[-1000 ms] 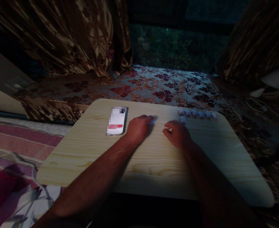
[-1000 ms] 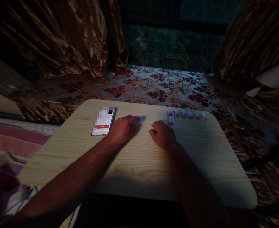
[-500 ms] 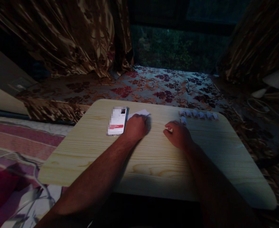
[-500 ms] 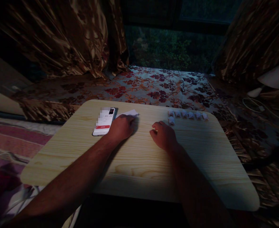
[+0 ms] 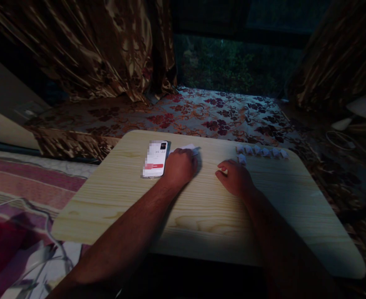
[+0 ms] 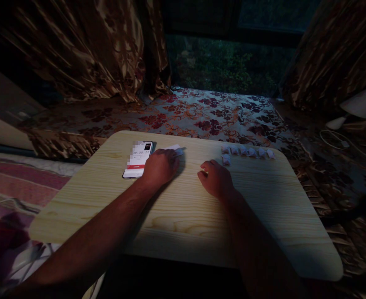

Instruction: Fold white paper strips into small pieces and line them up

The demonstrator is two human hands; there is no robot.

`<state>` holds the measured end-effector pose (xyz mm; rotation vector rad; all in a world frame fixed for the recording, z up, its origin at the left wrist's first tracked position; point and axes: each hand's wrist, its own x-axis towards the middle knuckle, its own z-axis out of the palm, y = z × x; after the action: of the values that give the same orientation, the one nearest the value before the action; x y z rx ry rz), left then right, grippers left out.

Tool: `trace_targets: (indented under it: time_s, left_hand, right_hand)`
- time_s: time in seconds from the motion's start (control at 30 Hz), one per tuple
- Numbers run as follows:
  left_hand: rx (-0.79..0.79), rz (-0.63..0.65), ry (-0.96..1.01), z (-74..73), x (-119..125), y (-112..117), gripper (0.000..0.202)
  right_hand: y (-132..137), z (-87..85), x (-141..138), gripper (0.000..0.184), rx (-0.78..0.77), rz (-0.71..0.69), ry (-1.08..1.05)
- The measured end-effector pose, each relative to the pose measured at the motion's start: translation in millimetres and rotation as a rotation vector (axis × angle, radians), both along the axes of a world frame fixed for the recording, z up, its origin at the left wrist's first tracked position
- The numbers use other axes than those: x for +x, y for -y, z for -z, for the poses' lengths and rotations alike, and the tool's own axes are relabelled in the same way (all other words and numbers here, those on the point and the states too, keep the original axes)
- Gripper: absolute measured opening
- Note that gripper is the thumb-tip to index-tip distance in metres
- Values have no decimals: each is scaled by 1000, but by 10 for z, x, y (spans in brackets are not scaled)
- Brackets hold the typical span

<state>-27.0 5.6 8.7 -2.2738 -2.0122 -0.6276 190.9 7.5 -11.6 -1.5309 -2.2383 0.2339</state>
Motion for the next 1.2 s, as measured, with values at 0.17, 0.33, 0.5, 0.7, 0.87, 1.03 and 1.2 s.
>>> trace_targets:
  time_s: [0.17, 0.33, 0.5, 0.7, 0.87, 1.03, 1.2]
  left_hand:
    - [186, 56, 51, -106, -3, 28, 34]
    - [308, 58, 295, -142, 10, 93, 29]
    - [278, 6, 924, -113, 145, 127, 43]
    - [-28, 51, 1537, 15, 319, 83, 74]
    - [-111, 86, 1561, 131, 342, 63, 45]
    - [-111, 123, 1506, 186, 317, 34, 38]
    - [-134, 101, 1468, 198, 306, 6, 40]
  right_hand:
    - [1, 6, 11, 19, 16, 1, 2]
    - [13, -1, 3, 20, 33, 0, 2]
    - [4, -36, -15, 31, 31, 69, 17]
    - [-65, -74, 18, 46, 50, 161, -48]
    - [-80, -87, 23, 40, 28, 136, -152]
    - [-74, -67, 30, 35, -31, 87, -239]
    - [-83, 4, 62, 24, -59, 41, -365]
